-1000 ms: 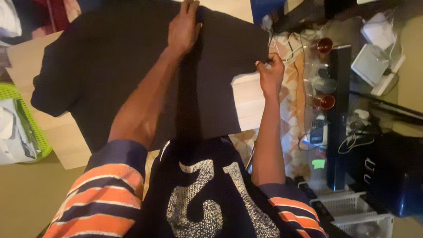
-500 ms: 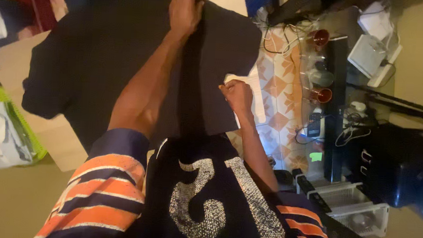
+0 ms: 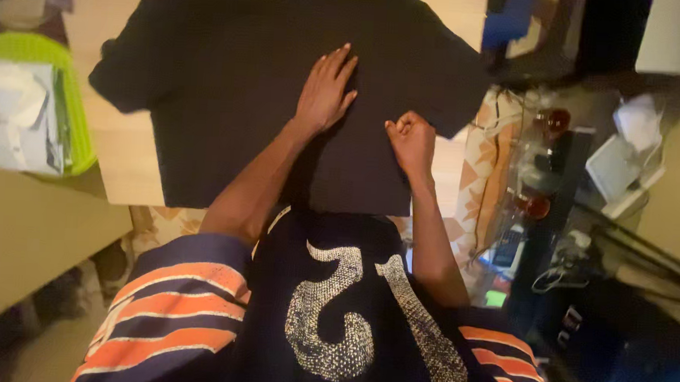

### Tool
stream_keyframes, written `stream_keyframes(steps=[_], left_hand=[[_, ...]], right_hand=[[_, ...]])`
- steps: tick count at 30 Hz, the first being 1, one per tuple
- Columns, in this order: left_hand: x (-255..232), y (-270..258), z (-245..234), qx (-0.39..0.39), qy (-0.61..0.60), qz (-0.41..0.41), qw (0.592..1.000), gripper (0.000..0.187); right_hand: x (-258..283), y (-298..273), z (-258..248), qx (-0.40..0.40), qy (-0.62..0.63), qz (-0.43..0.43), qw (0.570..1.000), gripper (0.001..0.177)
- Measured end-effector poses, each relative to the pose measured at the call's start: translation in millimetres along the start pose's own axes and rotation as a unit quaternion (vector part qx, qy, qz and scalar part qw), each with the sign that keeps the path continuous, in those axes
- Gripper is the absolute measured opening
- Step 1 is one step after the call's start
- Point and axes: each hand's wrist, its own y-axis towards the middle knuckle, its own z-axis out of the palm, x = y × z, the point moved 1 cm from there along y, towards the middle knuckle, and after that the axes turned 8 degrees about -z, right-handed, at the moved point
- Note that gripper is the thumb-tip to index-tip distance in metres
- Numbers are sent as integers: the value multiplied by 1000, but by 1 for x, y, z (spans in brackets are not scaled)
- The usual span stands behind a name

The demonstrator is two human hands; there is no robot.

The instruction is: The person folds a light blue and white striped short-sleeved shirt and a black short-sleeved shirt on a wooden table. They smooth, fold, and stack each shirt, then place them into a green laundry basket.

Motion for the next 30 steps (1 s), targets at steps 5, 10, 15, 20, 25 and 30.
stream_keyframes(steps=[5, 10, 15, 20, 25, 30], left_hand=[[49, -75, -20, -58, 41, -103, 992, 66], [115, -145, -39, -103, 63, -202, 972, 63], [202, -194, -55, -212, 10, -303, 929, 58], [287, -200, -97, -464, -13, -459, 758, 74], [357, -187, -133, -317, -178, -594, 718, 59], [425, -164, -134, -344, -252, -482, 765, 55]], right_hand=[[44, 5, 40, 115, -14, -51, 992, 27], [85, -6, 97, 242, -20, -65, 968, 19], [122, -35, 163, 322, -39, -86, 942, 18], [162, -67, 228, 382, -84, -86, 916, 23], [207, -96, 293, 414, -89, -121, 898, 26], [255, -110, 343, 385, -114, -153, 903, 36]])
